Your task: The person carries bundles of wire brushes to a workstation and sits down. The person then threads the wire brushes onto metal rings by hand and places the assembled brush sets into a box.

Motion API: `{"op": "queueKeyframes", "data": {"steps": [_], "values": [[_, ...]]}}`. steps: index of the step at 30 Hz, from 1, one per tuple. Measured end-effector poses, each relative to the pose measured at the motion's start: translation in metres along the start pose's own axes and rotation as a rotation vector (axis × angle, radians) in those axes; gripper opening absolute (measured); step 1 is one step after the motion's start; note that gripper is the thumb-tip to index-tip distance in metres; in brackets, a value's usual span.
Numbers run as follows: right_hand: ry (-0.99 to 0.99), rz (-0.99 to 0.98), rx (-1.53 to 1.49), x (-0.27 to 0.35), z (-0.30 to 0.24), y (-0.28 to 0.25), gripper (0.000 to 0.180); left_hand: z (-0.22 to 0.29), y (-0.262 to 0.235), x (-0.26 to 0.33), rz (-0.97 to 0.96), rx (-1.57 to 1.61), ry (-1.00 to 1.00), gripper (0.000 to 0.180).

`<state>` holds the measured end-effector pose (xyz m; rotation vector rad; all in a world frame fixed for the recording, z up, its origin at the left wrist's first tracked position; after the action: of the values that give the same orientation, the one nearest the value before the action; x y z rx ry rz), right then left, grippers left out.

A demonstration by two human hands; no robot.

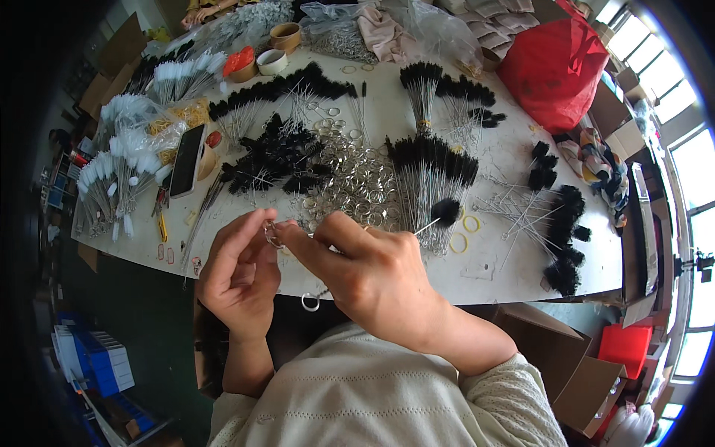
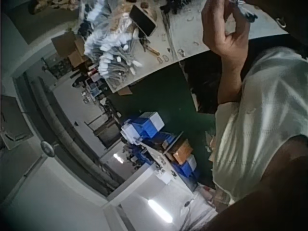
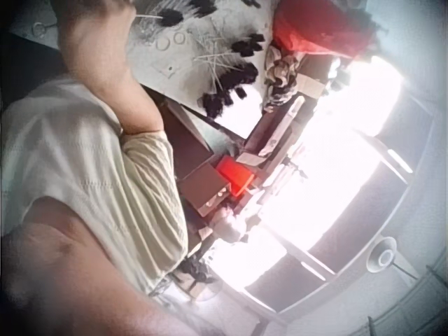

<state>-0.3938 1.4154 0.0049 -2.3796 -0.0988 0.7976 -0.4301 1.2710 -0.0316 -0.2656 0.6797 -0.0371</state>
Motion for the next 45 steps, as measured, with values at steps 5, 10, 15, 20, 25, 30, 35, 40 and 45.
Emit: {"op": "queueKeyframes", "data": {"steps": [5, 10, 15, 20, 25, 30, 35, 40, 45], "values": [[-0.162, 0.098, 0.134, 0.01, -0.007, 0.001, 0.049, 0.005, 0.006, -0.002, -0.044, 0.001, -0.036, 0.038], [-0.235, 0.146, 0.146, 0.019, -0.011, -0.002, 0.055, 0.012, 0.009, -0.002, -0.077, 0.102, -0.036, 0.035], [-0.204, 0.131, 0.116, 0.019, -0.011, -0.004, 0.055, 0.018, 0.011, -0.005, -0.083, 0.123, 0.004, 0.035], [-0.192, 0.1, 0.068, 0.014, -0.008, -0.005, 0.053, 0.013, 0.006, -0.009, -0.128, 0.077, 0.036, 0.033], [-0.144, -0.014, 0.111, 0.021, -0.009, -0.008, 0.053, 0.022, -0.002, -0.011, -0.118, -0.024, 0.039, 0.028], [0.284, 0.101, -0.021, 0.005, -0.008, -0.024, 0.051, 0.015, -0.002, -0.015, -0.148, -0.057, 0.034, 0.032], [-0.071, 0.25, -0.03, 0.005, -0.005, -0.017, 0.054, 0.021, -0.001, -0.017, -0.097, -0.066, 0.068, 0.035], [-0.156, 0.39, -0.094, 0.002, 0.005, -0.011, 0.046, 0.022, 0.001, -0.016, -0.059, -0.116, 0.111, 0.035], [-0.151, 0.408, -0.082, 0.003, 0.008, -0.005, 0.046, 0.023, 0.004, -0.017, -0.067, -0.177, 0.122, 0.035]]}}
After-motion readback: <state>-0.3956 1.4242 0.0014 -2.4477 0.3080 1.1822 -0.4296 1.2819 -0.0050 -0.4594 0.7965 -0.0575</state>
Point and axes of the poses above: each hand's wrist, its own x-axis away from the middle knuckle, its own y-axis out of the palm, z = x × y, the point moved 5 cm from there along -x, towards the middle knuckle, and after that the axes turned 15 degrees about -x, right-handed, at the moved point
